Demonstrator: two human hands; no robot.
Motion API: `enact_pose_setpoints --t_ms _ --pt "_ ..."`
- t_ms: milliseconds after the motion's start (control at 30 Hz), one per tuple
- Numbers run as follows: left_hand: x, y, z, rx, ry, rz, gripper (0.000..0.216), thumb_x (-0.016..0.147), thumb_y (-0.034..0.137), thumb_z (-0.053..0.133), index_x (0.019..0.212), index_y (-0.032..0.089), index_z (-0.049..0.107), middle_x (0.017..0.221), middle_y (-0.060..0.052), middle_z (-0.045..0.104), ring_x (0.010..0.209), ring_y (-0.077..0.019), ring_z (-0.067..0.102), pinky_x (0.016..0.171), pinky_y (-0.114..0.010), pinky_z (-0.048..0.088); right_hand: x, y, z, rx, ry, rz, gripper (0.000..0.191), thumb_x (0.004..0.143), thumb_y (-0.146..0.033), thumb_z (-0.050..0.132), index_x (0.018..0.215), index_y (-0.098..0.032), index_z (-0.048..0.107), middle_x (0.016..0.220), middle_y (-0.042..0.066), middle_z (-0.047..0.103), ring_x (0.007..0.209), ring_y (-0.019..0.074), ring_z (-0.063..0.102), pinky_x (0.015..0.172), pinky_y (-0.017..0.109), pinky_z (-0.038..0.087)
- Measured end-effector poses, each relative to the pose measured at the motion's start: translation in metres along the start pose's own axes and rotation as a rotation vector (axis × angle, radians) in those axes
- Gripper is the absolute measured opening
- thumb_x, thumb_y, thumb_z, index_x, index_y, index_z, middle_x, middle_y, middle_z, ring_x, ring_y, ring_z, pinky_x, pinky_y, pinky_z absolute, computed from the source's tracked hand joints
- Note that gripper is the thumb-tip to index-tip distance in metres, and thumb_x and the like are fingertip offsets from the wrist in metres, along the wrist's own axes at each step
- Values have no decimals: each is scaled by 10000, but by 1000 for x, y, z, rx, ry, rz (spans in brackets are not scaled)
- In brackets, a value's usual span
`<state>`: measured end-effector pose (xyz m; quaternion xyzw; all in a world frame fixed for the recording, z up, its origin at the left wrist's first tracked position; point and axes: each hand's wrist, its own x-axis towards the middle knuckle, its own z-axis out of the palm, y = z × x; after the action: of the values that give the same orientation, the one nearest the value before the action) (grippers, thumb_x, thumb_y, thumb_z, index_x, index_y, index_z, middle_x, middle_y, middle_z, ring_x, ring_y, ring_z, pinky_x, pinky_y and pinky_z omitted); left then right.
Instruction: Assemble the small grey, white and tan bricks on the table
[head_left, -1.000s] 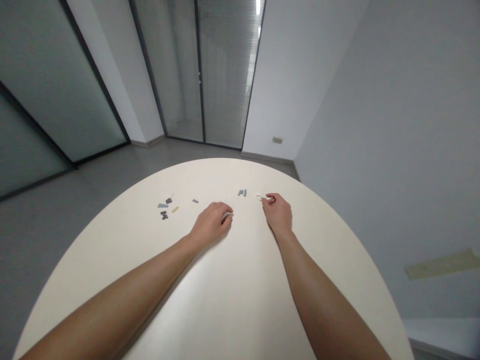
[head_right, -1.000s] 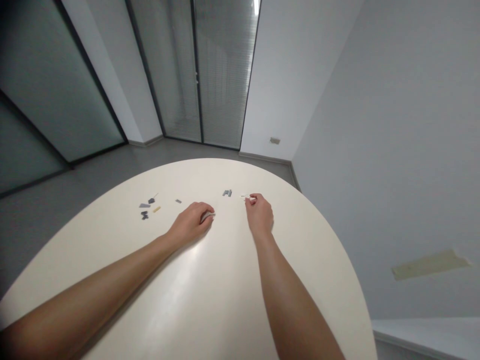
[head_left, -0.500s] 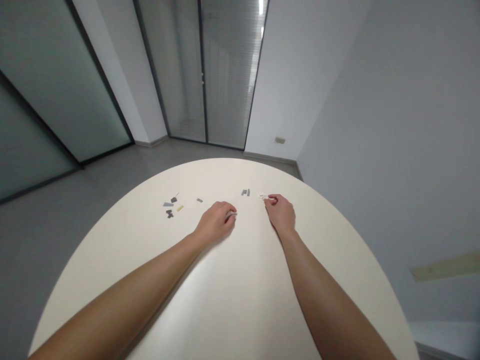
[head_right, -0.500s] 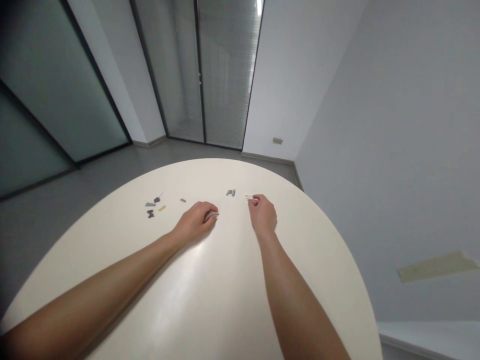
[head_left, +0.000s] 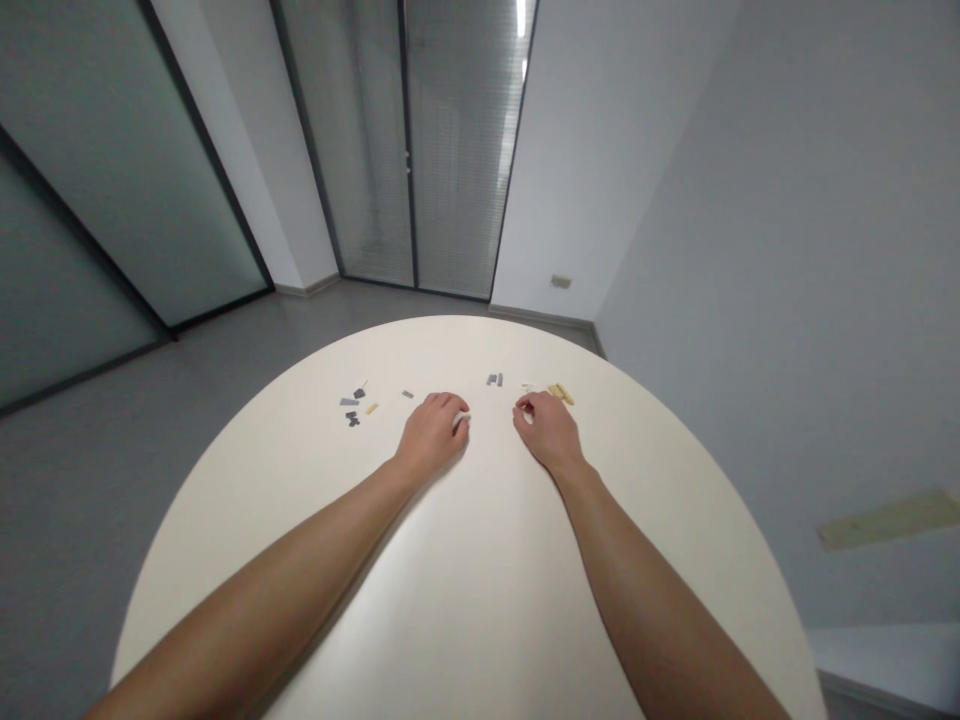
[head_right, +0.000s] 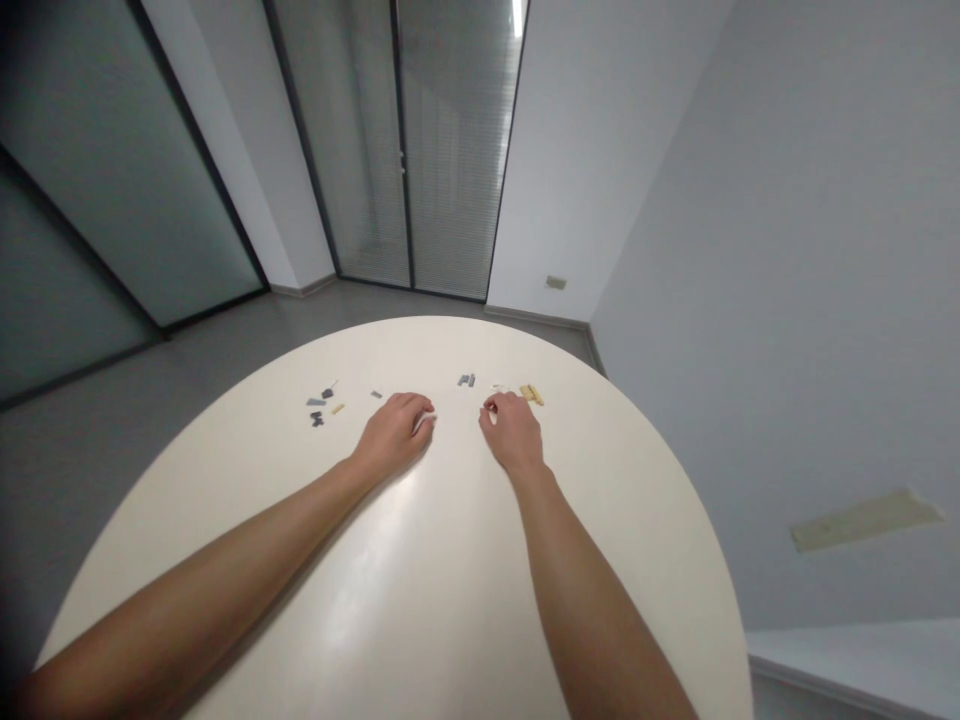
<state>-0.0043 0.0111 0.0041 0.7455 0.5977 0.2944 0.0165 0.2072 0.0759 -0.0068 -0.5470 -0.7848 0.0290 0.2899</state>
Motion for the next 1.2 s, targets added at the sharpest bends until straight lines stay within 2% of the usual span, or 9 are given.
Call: enact_pose_setpoints --t_ms 100,200,267,400,567,700,800,900,1200 --pt "-4 -6 -3 92 64 -53 229 919 237 501 1061 192 675 1229 -115 657 1195 -288 543 1045 -457 447 -4 -8 0 -98 4 -80 169 919 -214 526 978 -183 681 1044 114 675 1011 246 574 899 355 447" --pt "-8 -14 -4 200 120 -135 276 893 261 540 1119 166 667 1414 -151 551 1376 -355 404 1135 -523 354 -6 -13 -3 -177 -30 -81 203 934 -219 518 1045 -171 681 1111 144 659 1044 275 562 899 385 449" --pt "-9 -16 -3 242 109 -187 314 887 294 553 1148 148 648 1469 -177 500 1416 -393 354 1138 -560 331 -7 -13 -3 -184 -42 -70 215 937 -228 520 1067 -168 681 1138 148 655 1067 286 559 896 394 453" --pt "-9 -16 -2 266 28 -225 322 924 335 501 1123 117 629 1452 -242 501 1377 -402 423 1101 -584 353 -7 -7 0 -137 -34 -56 220 931 -250 542 1082 -176 685 1150 125 658 1095 281 556 946 396 439" --pt "-5 -12 -3 196 -15 -137 298 945 263 456 1170 137 605 1417 -215 554 1356 -343 477 1126 -565 338 -7 -3 0 -96 -50 -71 238 921 -276 570 1108 -188 687 1165 117 663 1110 281 561 959 402 434" --pt "-2 -10 -3 84 -67 -25 308 974 223 417 1227 187 589 1198 -128 708 1128 -267 650 1116 -499 380 -8 -1 -2 -53 -36 -63 232 912 -293 594 1100 -208 701 1160 100 677 1110 273 577 956 402 440" --pt "0 -11 -1 4 -112 0 316 978 208 413 1228 229 605 1119 -84 741 1030 -244 688 1011 -424 480 -8 3 -2 9 -52 -88 226 904 -286 606 1094 -219 709 1168 89 685 1120 255 586 994 399 432" --pt "1 -12 1 -49 -140 14 345 961 181 428 1243 262 608 1129 -54 741 1019 -230 695 913 -369 530 -8 5 -3 67 -87 -164 247 900 -294 616 1116 -216 705 1192 90 686 1150 249 587 1027 410 428" --pt "2 -14 8 -277 -194 225 452 960 147 395 1380 259 518 1307 -46 672 1161 -175 648 1001 -332 514 -10 -7 -13 196 -155 -405 244 876 -254 649 1112 -238 704 1172 58 707 1137 219 612 1032 399 451"
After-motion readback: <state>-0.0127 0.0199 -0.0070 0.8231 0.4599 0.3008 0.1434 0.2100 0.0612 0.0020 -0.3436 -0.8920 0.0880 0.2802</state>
